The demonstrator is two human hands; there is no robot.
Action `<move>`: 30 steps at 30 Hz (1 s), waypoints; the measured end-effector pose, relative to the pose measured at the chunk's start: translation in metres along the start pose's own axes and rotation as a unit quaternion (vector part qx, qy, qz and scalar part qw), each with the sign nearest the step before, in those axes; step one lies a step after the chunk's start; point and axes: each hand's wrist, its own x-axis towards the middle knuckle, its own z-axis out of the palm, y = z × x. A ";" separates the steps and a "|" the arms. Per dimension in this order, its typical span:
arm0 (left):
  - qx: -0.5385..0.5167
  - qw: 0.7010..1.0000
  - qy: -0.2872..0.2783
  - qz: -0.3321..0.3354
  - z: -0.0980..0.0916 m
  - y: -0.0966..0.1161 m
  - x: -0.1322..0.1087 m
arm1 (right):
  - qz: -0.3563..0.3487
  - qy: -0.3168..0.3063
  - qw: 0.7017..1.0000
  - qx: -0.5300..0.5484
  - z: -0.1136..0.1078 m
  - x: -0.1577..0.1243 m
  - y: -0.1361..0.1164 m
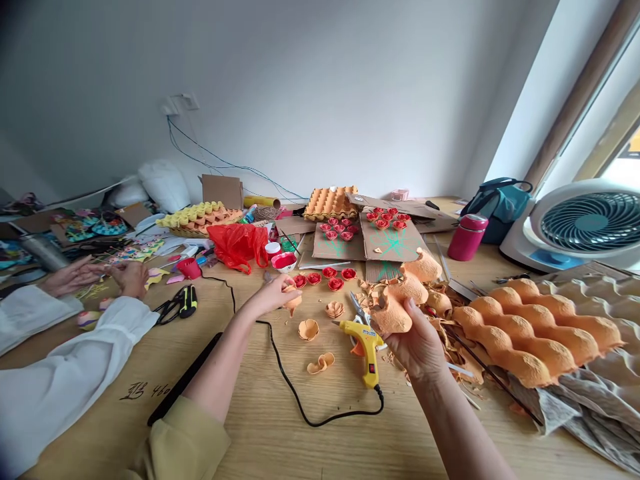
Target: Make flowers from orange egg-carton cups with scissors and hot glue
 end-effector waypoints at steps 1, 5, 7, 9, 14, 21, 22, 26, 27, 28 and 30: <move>0.019 1.000 -0.011 -0.006 0.006 -0.004 0.002 | 0.001 0.005 1.000 -0.005 -0.001 0.001 0.002; 0.079 0.995 -0.053 -0.012 0.022 -0.013 0.005 | 0.009 0.010 1.000 -0.025 -0.005 0.003 0.008; 0.099 0.993 -0.067 -0.010 0.025 -0.014 0.006 | -0.005 0.002 0.999 -0.034 -0.004 0.004 0.011; 0.112 0.991 -0.077 -0.006 0.024 -0.013 0.005 | -0.030 -0.004 0.999 -0.039 -0.001 0.005 0.013; 0.102 0.993 -0.054 0.033 0.017 0.011 -0.005 | -0.062 -0.013 0.996 -0.071 0.000 0.011 0.019; -0.161 0.949 -0.197 0.187 0.054 0.072 -0.060 | -0.098 0.009 0.989 -0.109 0.004 0.006 0.041; -0.168 0.948 -0.193 0.187 0.062 0.078 -0.069 | -0.099 0.012 0.988 -0.116 0.006 0.003 0.044; -0.133 0.974 -0.084 0.165 0.077 0.096 -0.091 | -0.082 -0.017 0.986 -0.145 0.013 -0.003 0.046; -0.130 0.977 -0.067 0.159 0.076 0.099 -0.093 | -0.080 -0.036 0.986 -0.144 0.015 -0.004 0.044; -0.127 0.979 -0.059 0.151 0.073 0.101 -0.094 | -0.080 -0.055 0.986 -0.137 0.015 -0.003 0.040; -0.116 0.981 -0.073 0.139 0.066 0.104 -0.095 | -0.079 -0.079 0.988 -0.103 0.015 -0.001 0.032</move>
